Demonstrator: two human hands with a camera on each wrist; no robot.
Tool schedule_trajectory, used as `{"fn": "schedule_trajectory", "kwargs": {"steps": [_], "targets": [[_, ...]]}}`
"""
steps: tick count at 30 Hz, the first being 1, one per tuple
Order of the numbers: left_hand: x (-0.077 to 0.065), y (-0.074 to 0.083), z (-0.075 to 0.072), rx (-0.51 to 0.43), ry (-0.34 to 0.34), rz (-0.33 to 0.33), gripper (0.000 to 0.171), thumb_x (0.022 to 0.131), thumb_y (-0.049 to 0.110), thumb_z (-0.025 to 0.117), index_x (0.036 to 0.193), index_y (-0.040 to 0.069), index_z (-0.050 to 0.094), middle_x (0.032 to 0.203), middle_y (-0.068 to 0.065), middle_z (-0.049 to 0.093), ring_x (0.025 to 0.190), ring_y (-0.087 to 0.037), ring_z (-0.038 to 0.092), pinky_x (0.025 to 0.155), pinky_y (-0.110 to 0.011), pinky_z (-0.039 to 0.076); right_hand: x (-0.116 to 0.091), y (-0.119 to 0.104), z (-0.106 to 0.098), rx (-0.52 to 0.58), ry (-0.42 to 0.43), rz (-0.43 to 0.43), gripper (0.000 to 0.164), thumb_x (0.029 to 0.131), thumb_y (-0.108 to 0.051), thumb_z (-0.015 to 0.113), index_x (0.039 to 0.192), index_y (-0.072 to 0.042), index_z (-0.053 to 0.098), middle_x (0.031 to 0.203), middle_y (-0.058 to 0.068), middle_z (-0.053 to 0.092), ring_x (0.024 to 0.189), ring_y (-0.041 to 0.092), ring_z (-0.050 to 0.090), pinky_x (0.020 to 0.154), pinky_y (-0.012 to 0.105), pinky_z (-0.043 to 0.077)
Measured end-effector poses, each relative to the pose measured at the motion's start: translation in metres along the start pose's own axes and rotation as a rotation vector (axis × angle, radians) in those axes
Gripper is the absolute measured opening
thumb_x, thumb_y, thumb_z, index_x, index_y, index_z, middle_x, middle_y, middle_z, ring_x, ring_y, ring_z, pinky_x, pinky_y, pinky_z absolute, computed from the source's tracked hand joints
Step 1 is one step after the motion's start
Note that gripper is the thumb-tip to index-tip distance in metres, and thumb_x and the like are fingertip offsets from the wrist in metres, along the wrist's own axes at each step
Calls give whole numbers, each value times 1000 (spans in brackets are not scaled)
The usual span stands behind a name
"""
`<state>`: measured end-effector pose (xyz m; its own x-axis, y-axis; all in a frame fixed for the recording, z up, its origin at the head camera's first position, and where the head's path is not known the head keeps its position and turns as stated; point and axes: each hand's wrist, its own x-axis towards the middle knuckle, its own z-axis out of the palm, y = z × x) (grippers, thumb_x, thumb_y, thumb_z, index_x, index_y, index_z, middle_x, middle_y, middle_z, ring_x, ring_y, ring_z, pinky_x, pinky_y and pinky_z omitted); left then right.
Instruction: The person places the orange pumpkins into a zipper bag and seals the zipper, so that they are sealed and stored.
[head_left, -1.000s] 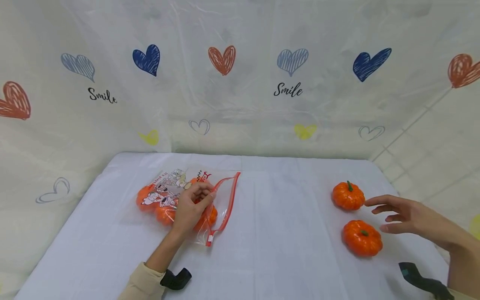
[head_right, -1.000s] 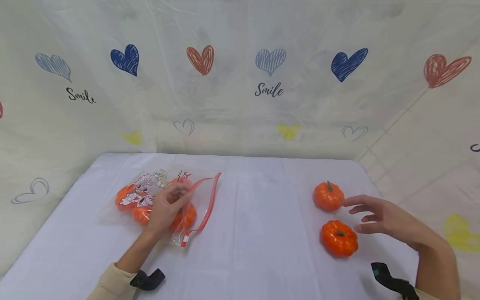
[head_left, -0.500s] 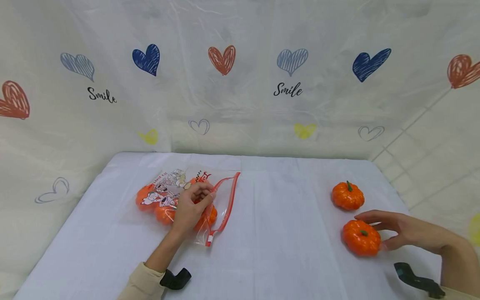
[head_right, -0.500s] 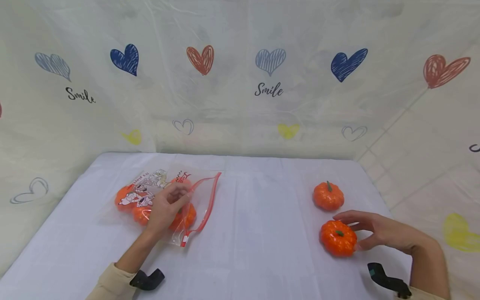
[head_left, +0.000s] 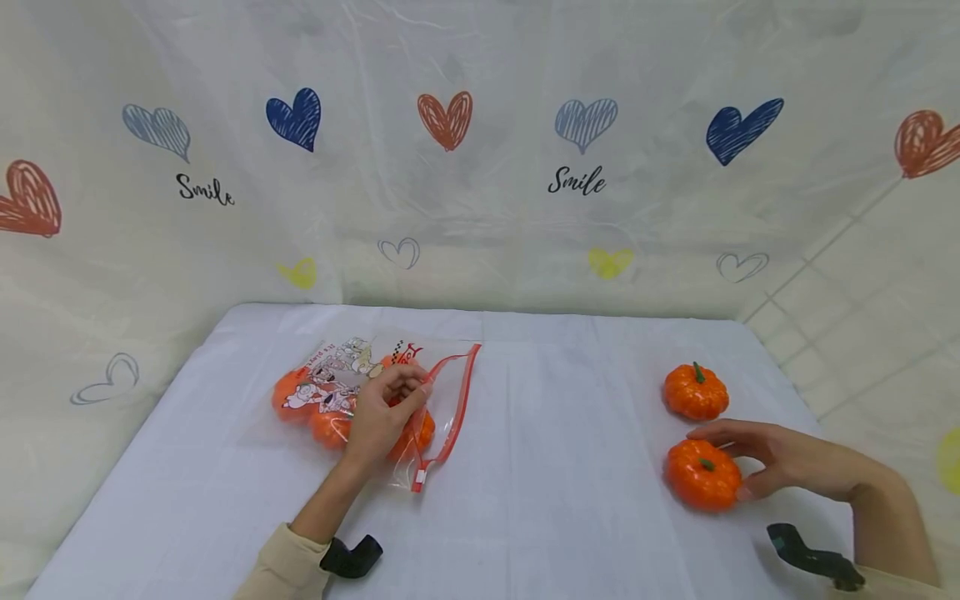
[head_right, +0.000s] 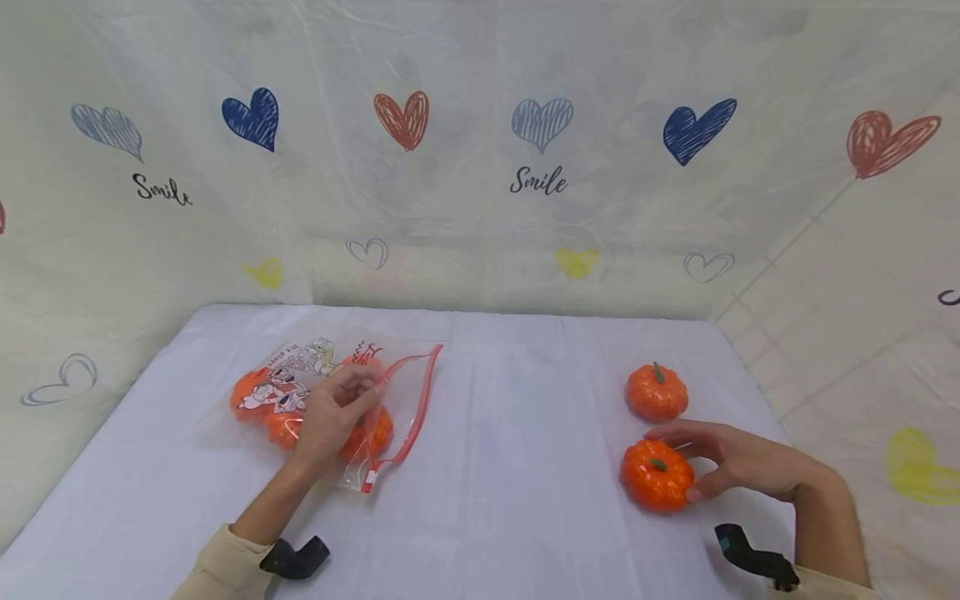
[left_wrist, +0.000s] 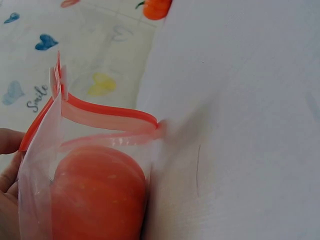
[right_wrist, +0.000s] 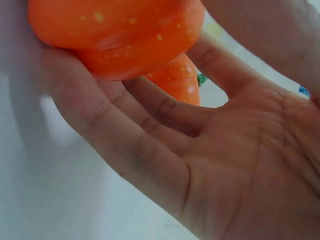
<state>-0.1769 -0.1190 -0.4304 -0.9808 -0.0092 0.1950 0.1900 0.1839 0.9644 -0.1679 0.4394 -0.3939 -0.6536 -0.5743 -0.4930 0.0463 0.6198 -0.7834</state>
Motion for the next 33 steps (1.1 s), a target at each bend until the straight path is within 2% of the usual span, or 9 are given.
{"fn": "schedule_trajectory", "kwargs": {"steps": [4, 7, 17, 24, 27, 31, 33], "targets": [[0, 1, 0, 5, 7, -3, 14, 97, 13, 72, 110, 7, 72, 97, -12, 69, 85, -16, 61, 78, -16, 52, 2, -2, 3, -4, 2, -39, 63, 95, -17, 67, 154, -11, 46, 148, -7, 60, 126, -8, 54, 94, 24, 53], [0, 1, 0, 11, 12, -7, 15, 97, 12, 72, 111, 7, 72, 97, -12, 69, 86, -16, 62, 79, -15, 52, 3, -3, 5, -12, 7, -53, 62, 94, -16, 68, 152, -11, 47, 148, -4, 60, 127, -6, 55, 95, 22, 52], [-1, 2, 0, 5, 14, -17, 14, 97, 11, 72, 111, 8, 71, 98, -12, 69, 88, -16, 62, 80, -15, 52, 8, -3, 7, 10, 3, -64, 66, 91, -12, 70, 153, -10, 47, 147, -10, 60, 124, -9, 55, 93, 18, 51], [-1, 5, 1, -15, 9, -29, 14, 97, 13, 72, 111, 8, 71, 98, -12, 69, 87, -17, 61, 79, -16, 52, 12, -10, 14, 6, 20, -98, 63, 94, -11, 69, 153, -8, 46, 146, -14, 60, 125, -9, 55, 94, 18, 52], [-1, 5, 0, -17, 7, -32, 15, 98, 13, 72, 111, 7, 71, 98, -12, 69, 86, -17, 62, 78, -15, 52, 15, -15, 18, -46, 51, -117, 61, 96, -14, 70, 153, -10, 47, 144, -5, 62, 122, -7, 57, 93, 20, 53], [-2, 5, 0, -20, 11, -34, 14, 97, 13, 72, 111, 8, 71, 98, -12, 69, 87, -18, 62, 79, -15, 52, 22, -23, 23, -146, 113, -100, 62, 95, -20, 72, 152, -17, 48, 137, 11, 62, 115, -3, 60, 88, 23, 53], [-2, 5, -1, -23, 14, -33, 14, 97, 13, 72, 111, 9, 71, 98, -12, 69, 87, -18, 62, 79, -16, 52, 25, -27, 25, -167, 132, -83, 63, 94, -22, 74, 152, -19, 49, 135, 14, 61, 112, -1, 61, 86, 23, 52]]}}
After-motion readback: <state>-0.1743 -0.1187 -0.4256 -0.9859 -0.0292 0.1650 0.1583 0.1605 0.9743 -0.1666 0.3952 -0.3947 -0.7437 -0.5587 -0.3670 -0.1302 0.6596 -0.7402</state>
